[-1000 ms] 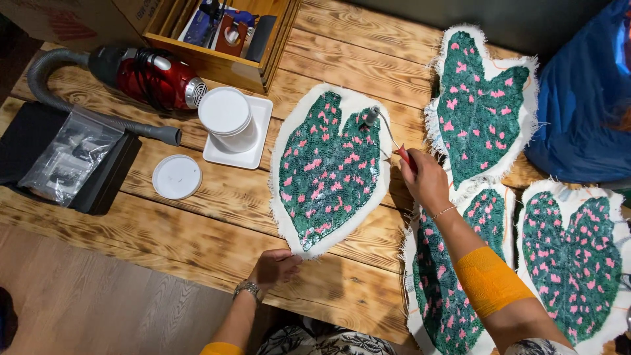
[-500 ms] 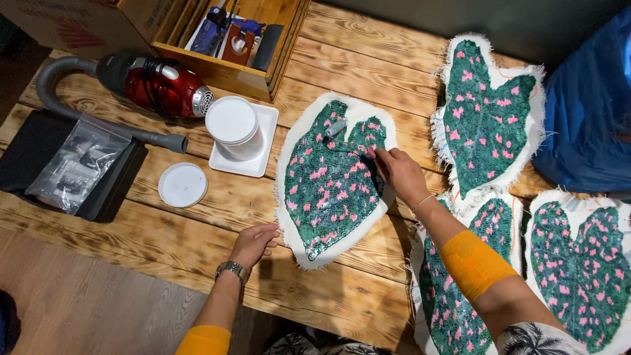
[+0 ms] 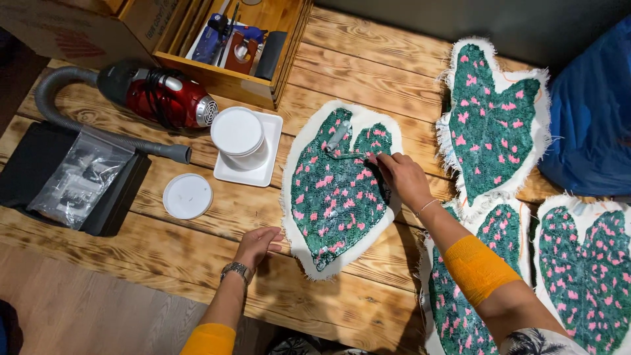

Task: Using a hand roller to apply adhesive or flatten the backing of leaf-shaped tufted rug pieces.

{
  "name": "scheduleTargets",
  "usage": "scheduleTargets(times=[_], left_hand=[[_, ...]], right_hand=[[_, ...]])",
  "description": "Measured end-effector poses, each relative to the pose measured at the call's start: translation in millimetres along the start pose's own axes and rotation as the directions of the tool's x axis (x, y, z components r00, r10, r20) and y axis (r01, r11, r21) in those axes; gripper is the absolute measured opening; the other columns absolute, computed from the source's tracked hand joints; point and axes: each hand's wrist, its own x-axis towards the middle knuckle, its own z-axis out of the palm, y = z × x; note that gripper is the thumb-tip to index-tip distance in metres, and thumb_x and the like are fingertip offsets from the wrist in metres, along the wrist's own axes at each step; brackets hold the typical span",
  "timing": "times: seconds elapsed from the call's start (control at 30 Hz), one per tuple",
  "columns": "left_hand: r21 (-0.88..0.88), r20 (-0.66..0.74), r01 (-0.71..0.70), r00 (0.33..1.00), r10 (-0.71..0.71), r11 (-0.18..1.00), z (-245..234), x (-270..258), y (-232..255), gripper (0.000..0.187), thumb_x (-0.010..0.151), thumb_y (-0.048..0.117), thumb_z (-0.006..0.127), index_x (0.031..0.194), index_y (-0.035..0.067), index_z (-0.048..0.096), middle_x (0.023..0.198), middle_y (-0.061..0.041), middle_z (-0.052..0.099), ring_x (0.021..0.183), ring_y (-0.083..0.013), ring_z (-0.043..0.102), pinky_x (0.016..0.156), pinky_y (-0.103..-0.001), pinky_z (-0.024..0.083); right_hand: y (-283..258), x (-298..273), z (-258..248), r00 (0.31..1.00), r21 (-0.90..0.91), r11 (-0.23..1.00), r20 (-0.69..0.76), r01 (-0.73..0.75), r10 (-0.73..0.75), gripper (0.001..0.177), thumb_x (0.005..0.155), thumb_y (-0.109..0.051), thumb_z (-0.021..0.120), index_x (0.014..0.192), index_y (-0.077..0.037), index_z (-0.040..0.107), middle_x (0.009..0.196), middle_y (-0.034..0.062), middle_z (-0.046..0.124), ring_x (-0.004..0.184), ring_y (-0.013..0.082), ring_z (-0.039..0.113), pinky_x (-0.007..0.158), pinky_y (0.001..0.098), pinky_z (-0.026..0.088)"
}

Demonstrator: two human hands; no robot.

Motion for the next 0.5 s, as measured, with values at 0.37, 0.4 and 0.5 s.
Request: scheduleTargets(times=[0.37, 0.4, 0.5], left_hand=[[0.085, 0.015, 0.078, 0.997, -0.080, 0.993, -5.1, 9.5, 2.1, 0.041, 0.092, 0.036, 0.065, 0.117, 0.006, 0.074, 0.105, -0.012, 0.079, 0.074, -0.0196, 0.072, 0.062, -0.030, 0.052], [0.098, 0.009, 0.085, 0.996, -0.086, 0.992, -5.5, 9.6, 2.9, 0.041, 0.091, 0.038, 0.064, 0.116, 0.008, 0.075, 0.105, -0.011, 0.080, 0.073, -0.0198, 0.073, 0.061, -0.031, 0.052], [0.137, -0.004, 0.082, 0.997, -0.082, 0.987, -3.0, 4.3, 10.7, 0.041, 0.091, 0.039, 0.066, 0.115, 0.007, 0.076, 0.105, -0.011, 0.081, 0.073, -0.0176, 0.073, 0.059, -0.033, 0.051]], right_hand=[[-3.7, 12.1, -12.3, 0.999, 0.047, 0.999, -0.035, -0.028, 0.030, 0.035, 0.095, -0.023, 0.065, 0.129, -0.015, 0.064, 0.096, 0.0109, 0.064, 0.090, 0.0331, 0.062, 0.079, 0.0449, 0.051], [-2.1, 18.0, -9.8, 0.999, 0.037, 0.999, -0.047, -0.019, 0.021, 0.033, 0.096, -0.022, 0.064, 0.129, -0.016, 0.064, 0.096, 0.0113, 0.064, 0.090, 0.0331, 0.062, 0.080, 0.0448, 0.052], [-1.9, 26.9, -4.3, 1.000, 0.006, 1.000, -0.020, -0.017, 0.017, 0.026, 0.099, -0.023, 0.063, 0.124, -0.015, 0.065, 0.095, 0.0112, 0.064, 0.092, 0.0339, 0.063, 0.079, 0.0456, 0.051]])
